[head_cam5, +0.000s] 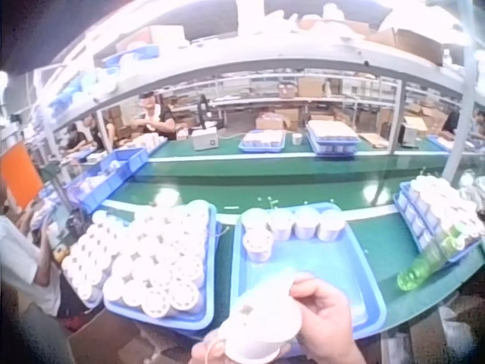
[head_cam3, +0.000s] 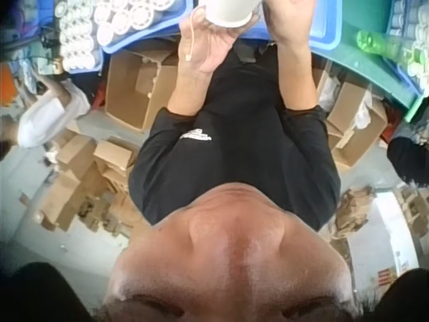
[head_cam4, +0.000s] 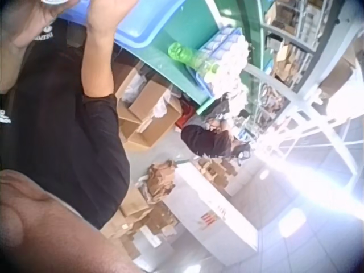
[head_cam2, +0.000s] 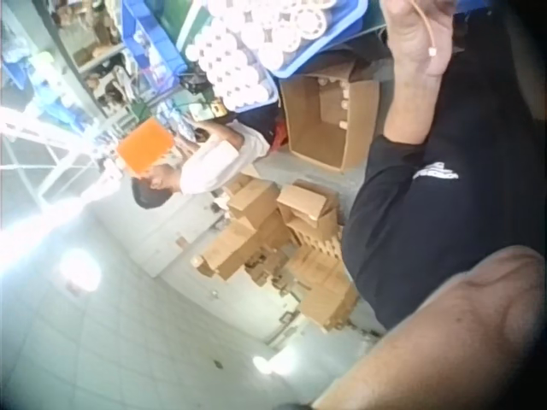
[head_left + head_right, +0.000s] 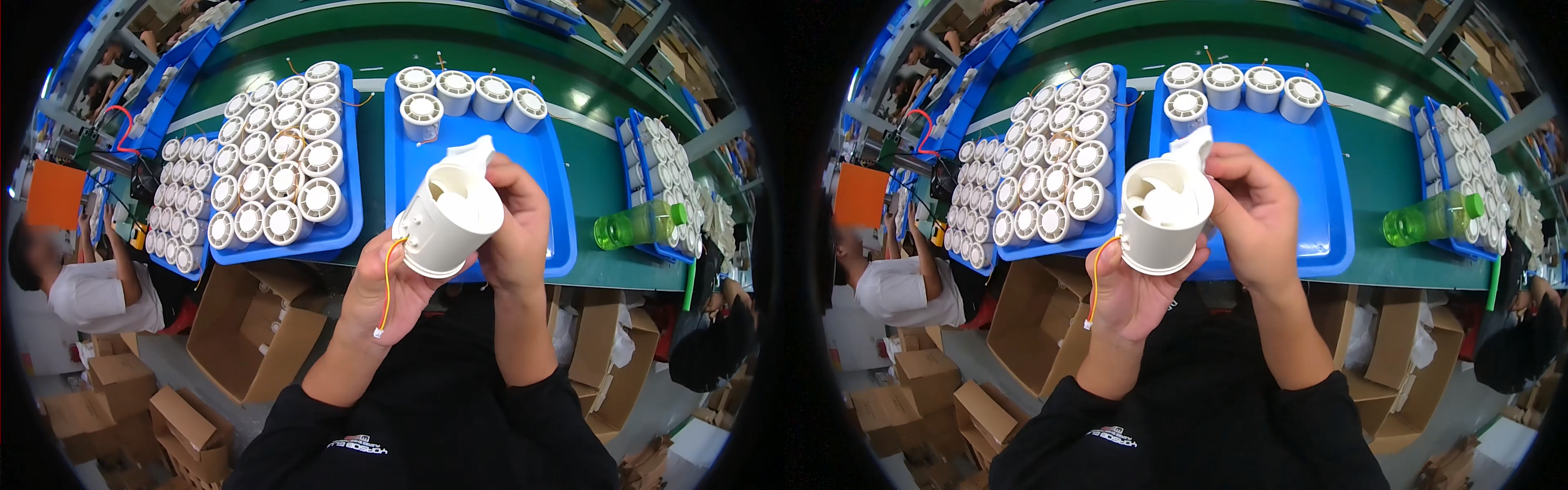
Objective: Cleaning and wiping white cylindrical plastic components at an assembly line.
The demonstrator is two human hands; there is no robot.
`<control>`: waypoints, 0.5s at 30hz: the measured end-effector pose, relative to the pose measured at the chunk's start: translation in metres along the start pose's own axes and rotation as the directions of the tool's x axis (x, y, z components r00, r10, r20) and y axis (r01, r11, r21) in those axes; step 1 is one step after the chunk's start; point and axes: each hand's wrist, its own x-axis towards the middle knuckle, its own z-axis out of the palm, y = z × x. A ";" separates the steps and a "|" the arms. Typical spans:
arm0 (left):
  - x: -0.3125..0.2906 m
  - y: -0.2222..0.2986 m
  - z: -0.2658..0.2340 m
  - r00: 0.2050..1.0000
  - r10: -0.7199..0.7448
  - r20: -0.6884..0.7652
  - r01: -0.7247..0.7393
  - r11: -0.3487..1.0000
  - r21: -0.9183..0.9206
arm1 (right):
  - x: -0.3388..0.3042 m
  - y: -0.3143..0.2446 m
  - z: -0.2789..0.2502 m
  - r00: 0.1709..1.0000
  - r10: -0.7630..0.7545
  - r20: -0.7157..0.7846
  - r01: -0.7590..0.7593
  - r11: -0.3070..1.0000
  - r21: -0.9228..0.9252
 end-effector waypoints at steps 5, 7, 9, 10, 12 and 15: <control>-0.006 0.002 0.000 0.993 -0.108 0.053 0.106 0.993 0.042 | 0.016 -0.008 -0.018 0.919 0.263 0.294 -0.358 0.867 0.346; -0.009 -0.002 -0.001 0.992 -0.120 0.044 0.118 0.992 0.043 | 0.020 -0.014 -0.025 0.914 0.270 0.304 -0.362 0.879 0.310; -0.011 -0.005 -0.001 0.992 -0.109 0.062 0.108 0.994 0.007 | 0.021 -0.023 -0.030 0.924 0.294 0.243 -0.379 0.788 0.485; -0.008 -0.006 -0.007 0.995 -0.085 0.058 0.085 0.996 -0.003 | 0.021 -0.031 -0.030 0.950 0.270 0.158 -0.313 0.794 0.522; -0.001 -0.007 -0.017 0.997 -0.030 0.071 0.041 0.987 -0.156 | 0.022 -0.045 -0.039 0.979 0.145 0.146 -0.206 0.705 0.679; 0.007 -0.004 -0.010 0.995 -0.094 -0.011 0.083 0.922 -0.379 | 0.026 -0.054 -0.050 0.998 0.035 0.048 -0.059 0.647 0.760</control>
